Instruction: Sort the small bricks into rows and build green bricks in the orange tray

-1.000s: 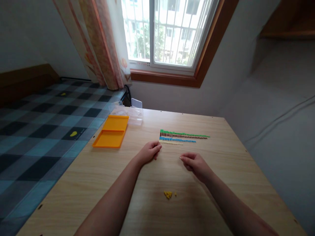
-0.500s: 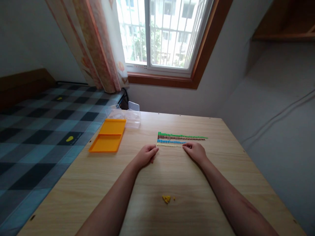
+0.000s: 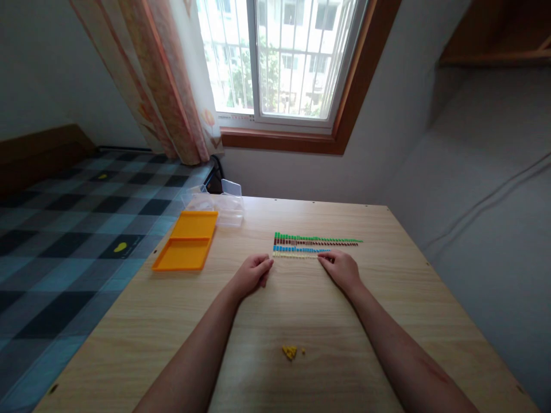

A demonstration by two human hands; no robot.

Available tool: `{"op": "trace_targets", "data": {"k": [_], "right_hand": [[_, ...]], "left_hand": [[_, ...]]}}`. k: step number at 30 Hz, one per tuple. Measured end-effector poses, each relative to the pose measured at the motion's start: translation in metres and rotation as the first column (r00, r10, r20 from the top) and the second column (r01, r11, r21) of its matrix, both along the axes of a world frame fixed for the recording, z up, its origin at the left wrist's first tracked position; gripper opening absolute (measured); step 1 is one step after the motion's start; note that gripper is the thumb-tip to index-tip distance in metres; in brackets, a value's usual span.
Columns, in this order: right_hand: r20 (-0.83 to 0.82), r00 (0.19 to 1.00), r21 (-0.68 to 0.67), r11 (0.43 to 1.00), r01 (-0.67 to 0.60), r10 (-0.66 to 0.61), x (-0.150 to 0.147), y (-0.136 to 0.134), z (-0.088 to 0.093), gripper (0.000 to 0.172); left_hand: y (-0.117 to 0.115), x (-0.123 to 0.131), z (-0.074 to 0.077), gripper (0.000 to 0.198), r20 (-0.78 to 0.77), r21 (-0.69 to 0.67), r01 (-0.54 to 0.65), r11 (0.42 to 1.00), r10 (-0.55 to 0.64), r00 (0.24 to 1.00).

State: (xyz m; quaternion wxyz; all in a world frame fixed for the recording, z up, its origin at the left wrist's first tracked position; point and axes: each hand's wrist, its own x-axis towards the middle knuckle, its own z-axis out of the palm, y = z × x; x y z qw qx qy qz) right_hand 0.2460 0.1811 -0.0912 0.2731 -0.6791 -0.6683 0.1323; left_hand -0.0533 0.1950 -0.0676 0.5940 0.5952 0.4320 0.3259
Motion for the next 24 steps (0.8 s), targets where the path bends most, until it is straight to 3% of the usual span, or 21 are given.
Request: {"op": "trace_targets", "data": {"k": [6, 12, 18, 24], "right_hand": [[-0.025, 1.000, 0.022, 1.000, -0.004, 0.005, -0.003, -0.001, 0.001, 0.023], [-0.123, 0.992, 0.071, 0.997, -0.015, 0.024, -0.002, -0.001, 0.000, 0.026], [-0.251, 0.964, 0.124, 0.991, -0.056, 0.086, 0.003, -0.010, -0.007, 0.036], [-0.262, 0.944, 0.159, 0.974, -0.160, 0.198, 0.009, -0.041, -0.008, 0.035]], "left_hand": [[0.004, -0.002, -0.008, 0.046, 0.056, -0.004, -0.017, 1.000, 0.017, 0.998], [0.005, -0.001, -0.010, 0.045, 0.119, -0.002, -0.112, 0.994, 0.112, 0.987], [0.003, 0.004, -0.009, 0.046, 0.062, 0.064, -0.190, 0.980, 0.186, 0.981], [-0.009, 0.008, -0.006, 0.043, -0.064, 0.241, -0.251, 0.938, 0.273, 0.960]]}}
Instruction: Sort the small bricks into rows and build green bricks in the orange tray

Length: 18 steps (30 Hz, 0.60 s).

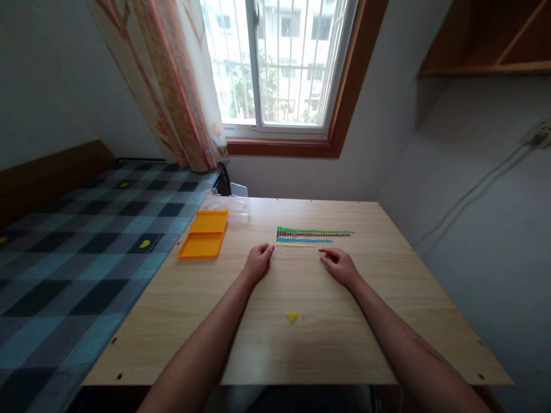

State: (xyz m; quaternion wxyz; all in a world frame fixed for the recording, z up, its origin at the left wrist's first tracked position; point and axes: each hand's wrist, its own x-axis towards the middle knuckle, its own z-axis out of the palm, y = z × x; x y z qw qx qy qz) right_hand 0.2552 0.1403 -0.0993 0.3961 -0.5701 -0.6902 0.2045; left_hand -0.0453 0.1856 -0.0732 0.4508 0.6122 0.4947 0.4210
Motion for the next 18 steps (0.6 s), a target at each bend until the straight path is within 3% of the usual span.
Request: {"op": "trace_targets", "data": {"k": [3, 7, 12, 18], "right_hand": [[0.038, 0.997, 0.020, 0.997, -0.071, 0.071, 0.001, -0.020, 0.004, 0.035], [0.109, 0.984, 0.035, 0.989, -0.145, 0.140, 0.001, -0.044, 0.006, 0.044], [0.220, 0.961, 0.014, 0.985, -0.174, 0.166, 0.001, -0.067, 0.000, 0.046], [0.269, 0.954, 0.020, 0.990, -0.141, 0.131, -0.002, -0.074, -0.004, 0.045]], "left_hand": [[-0.020, 0.001, 0.006, 0.039, -0.086, 0.086, 0.006, 0.996, 0.001, 0.996], [-0.063, -0.002, 0.012, 0.021, -0.163, 0.131, 0.064, 0.989, -0.042, 0.986], [-0.111, -0.013, 0.015, 0.012, -0.278, 0.216, 0.247, 0.945, -0.183, 0.943], [-0.125, -0.017, 0.016, 0.016, -0.486, 0.264, 0.404, 0.876, -0.242, 0.840]]}}
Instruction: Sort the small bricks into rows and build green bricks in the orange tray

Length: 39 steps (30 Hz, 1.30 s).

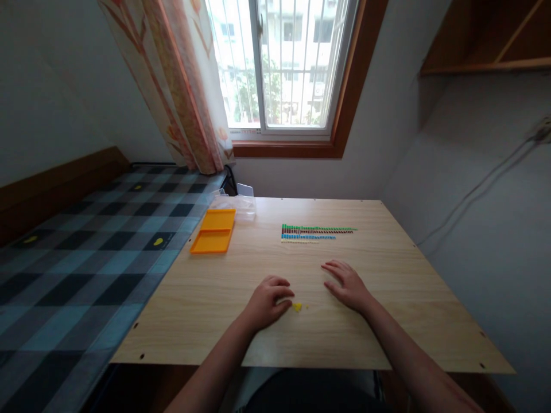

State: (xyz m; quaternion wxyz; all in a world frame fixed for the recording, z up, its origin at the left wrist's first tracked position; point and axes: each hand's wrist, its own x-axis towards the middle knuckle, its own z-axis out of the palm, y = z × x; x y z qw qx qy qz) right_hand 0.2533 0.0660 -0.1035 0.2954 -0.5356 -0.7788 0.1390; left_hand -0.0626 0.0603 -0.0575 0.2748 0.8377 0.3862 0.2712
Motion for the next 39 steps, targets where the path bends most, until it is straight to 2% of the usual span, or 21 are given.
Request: {"op": "trace_targets", "data": {"k": [6, 12, 23, 33, 39], "right_hand": [[0.028, 1.000, 0.021, 1.000, -0.008, 0.007, 0.000, 0.000, 0.002, 0.043], [0.025, 1.000, 0.012, 1.000, -0.004, 0.003, 0.000, 0.000, 0.003, 0.039], [-0.045, 0.999, 0.023, 1.000, 0.014, -0.013, 0.001, 0.002, -0.001, 0.027], [-0.054, 0.998, 0.046, 0.999, 0.024, -0.022, -0.002, 0.003, 0.001, 0.023], [-0.042, 0.999, 0.059, 0.998, 0.031, -0.028, -0.004, 0.001, 0.003, 0.023]], "left_hand": [[0.001, 0.001, 0.000, 0.019, -0.092, 0.050, 0.088, 0.995, -0.083, 0.992], [-0.001, 0.001, -0.001, 0.011, -0.130, 0.085, 0.111, 0.990, -0.099, 0.987], [0.001, 0.004, -0.009, 0.023, -0.098, 0.102, -0.051, 0.994, 0.061, 0.993], [0.004, 0.005, -0.018, 0.016, -0.060, 0.152, -0.088, 0.984, 0.098, 0.993], [0.003, 0.004, -0.018, 0.016, -0.052, 0.142, -0.096, 0.985, 0.104, 0.993]]}}
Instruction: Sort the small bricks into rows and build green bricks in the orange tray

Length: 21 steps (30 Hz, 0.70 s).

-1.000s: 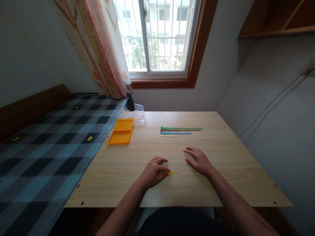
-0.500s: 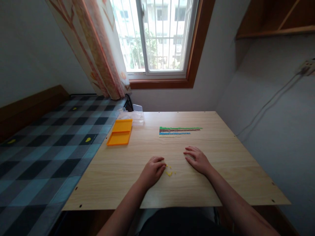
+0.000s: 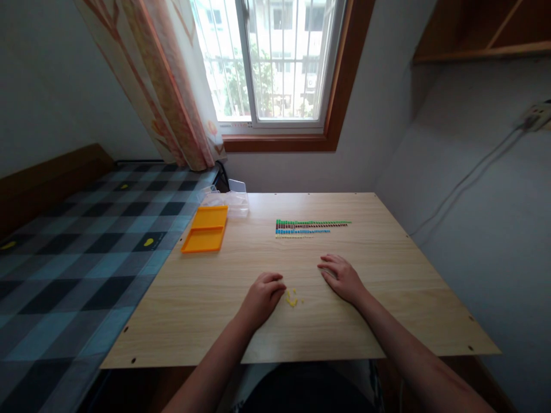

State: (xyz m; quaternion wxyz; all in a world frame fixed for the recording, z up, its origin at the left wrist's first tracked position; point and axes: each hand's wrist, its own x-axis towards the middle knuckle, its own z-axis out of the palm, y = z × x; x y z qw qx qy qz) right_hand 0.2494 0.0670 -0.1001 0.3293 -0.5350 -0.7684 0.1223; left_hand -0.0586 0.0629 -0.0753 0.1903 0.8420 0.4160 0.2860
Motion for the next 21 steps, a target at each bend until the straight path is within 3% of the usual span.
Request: {"op": "trace_targets", "data": {"k": [8, 13, 16, 21], "right_hand": [[0.061, 0.998, 0.014, 1.000, -0.007, 0.006, -0.002, -0.002, 0.002, 0.024], [0.091, 0.996, 0.049, 0.998, -0.027, 0.023, -0.007, -0.010, 0.007, 0.029], [0.089, 0.986, 0.069, 0.986, -0.150, 0.144, -0.017, -0.018, 0.015, 0.032], [0.072, 0.918, 0.094, 0.914, -0.396, 0.390, -0.041, -0.027, 0.025, 0.030]], "left_hand": [[0.000, -0.002, 0.005, 0.018, -0.027, 0.011, 0.093, 0.996, -0.092, 0.995], [-0.001, 0.001, 0.006, 0.019, -0.046, 0.025, 0.085, 0.996, -0.084, 0.995], [-0.001, 0.003, 0.004, 0.021, -0.047, 0.036, 0.050, 0.998, -0.048, 0.998], [-0.001, 0.006, 0.008, 0.020, -0.073, 0.083, -0.047, 0.995, 0.053, 0.996]]}}
